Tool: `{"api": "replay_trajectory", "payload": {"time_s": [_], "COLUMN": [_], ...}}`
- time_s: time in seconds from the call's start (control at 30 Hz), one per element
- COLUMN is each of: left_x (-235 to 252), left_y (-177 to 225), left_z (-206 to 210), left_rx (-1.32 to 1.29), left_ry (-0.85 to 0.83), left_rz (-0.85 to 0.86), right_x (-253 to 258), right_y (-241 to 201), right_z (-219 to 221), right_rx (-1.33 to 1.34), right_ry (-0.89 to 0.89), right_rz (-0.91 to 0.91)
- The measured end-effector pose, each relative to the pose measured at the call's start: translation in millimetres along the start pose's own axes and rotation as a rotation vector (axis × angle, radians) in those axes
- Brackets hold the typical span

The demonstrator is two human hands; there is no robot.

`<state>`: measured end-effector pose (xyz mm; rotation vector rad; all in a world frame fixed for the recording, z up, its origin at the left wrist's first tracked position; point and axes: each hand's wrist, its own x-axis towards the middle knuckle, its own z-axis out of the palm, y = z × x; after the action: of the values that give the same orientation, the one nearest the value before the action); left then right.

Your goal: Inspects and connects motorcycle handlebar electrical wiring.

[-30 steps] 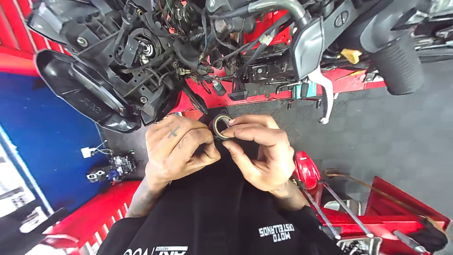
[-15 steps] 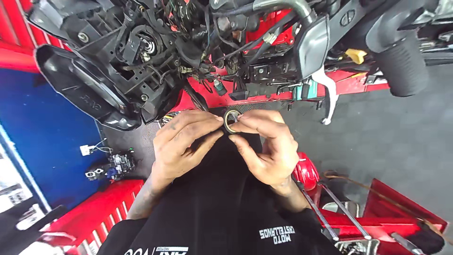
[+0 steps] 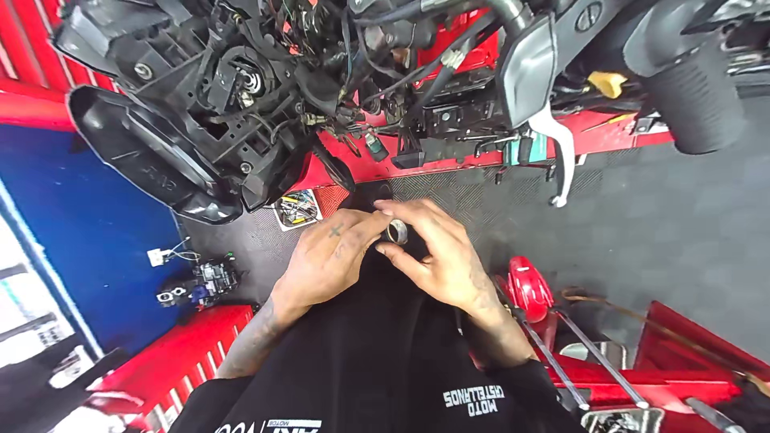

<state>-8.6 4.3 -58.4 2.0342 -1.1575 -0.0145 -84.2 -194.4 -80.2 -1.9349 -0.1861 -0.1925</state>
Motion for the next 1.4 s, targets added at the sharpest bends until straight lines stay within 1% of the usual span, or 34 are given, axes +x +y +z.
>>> {"api": "replay_trajectory", "payload": {"time_s": [0.17, 0.23, 0.3, 0.37, 0.43, 0.5, 0.57, 0.67, 0.87, 0.97, 1.0, 1.07, 1.17, 1.23, 1.27, 1.33, 1.4], "left_x": [-4.4, -7.2, -9.3, -7.4, -3.6, 0.4, 3.4, 5.3, 6.3, 7.5, 8.4, 11.7, 19.6, 23.8, 24.1, 25.6, 27.4], "left_y": [-5.9, -7.8, -8.1, -6.7, -6.4, -6.8, -7.4, -9.6, -10.9, -9.4, -9.0, -10.4, -30.7, -55.7, -67.2, -85.1, -90.5], "left_z": [9.4, 10.2, 8.3, 2.5, -5.4, -10.6, -12.7, -15.8, -4.7, 0.4, 2.1, 2.9, 6.0, 17.6, 24.7, 42.3, 56.7], "left_rx": [0.082, 0.090, 0.079, 0.048, 0.013, -0.014, -0.032, -0.040, -0.050, -0.024, -0.020, -0.058, -0.263, -0.492, -0.647, -0.991, -1.169], "left_ry": [-0.021, -0.018, -0.006, -0.031, -0.091, -0.128, -0.144, -0.161, -0.091, -0.037, -0.030, -0.057, -0.141, -0.112, -0.065, 0.091, 0.244], "left_rz": [-0.068, -0.121, -0.174, -0.243, -0.300, -0.315, -0.324, -0.331, -0.373, -0.380, -0.394, -0.479, -0.719, -0.888, -0.950, -1.019, -1.002], "right_x": [2.8, 3.1, 2.9, 3.7, 5.0, 6.9, 5.2, 3.3, 5.9, 9.4, 10.5, 9.8, 5.5, 3.0, 2.0, 2.5, 2.6], "right_y": [13.8, 21.1, 28.1, 33.6, 37.4, 42.1, 45.6, 49.4, 55.9, 52.5, 52.0, 54.1, 69.4, 79.9, 83.8, 91.3, 94.9], "right_z": [14.3, 17.3, 19.1, 17.9, 17.1, 20.9, 27.6, 34.1, 35.2, 35.0, 34.5, 33.0, 29.0, 24.6, 22.2, 16.4, 10.6], "right_rx": [-0.236, -0.292, -0.296, -0.216, 0.011, 0.266, 0.449, 0.581, 0.543, 0.388, 0.341, 0.323, 0.418, 0.492, 0.539, 0.647, 0.762], "right_ry": [0.026, 0.004, -0.043, -0.106, -0.178, -0.215, -0.179, -0.094, 0.020, 0.080, 0.087, 0.079, 0.047, 0.066, 0.086, 0.155, 0.214], "right_rz": [0.131, 0.186, 0.182, 0.117, 0.065, 0.084, 0.147, 0.218, 0.258, 0.306, 0.324, 0.350, 0.345, 0.378, 0.401, 0.418, 0.429]}}
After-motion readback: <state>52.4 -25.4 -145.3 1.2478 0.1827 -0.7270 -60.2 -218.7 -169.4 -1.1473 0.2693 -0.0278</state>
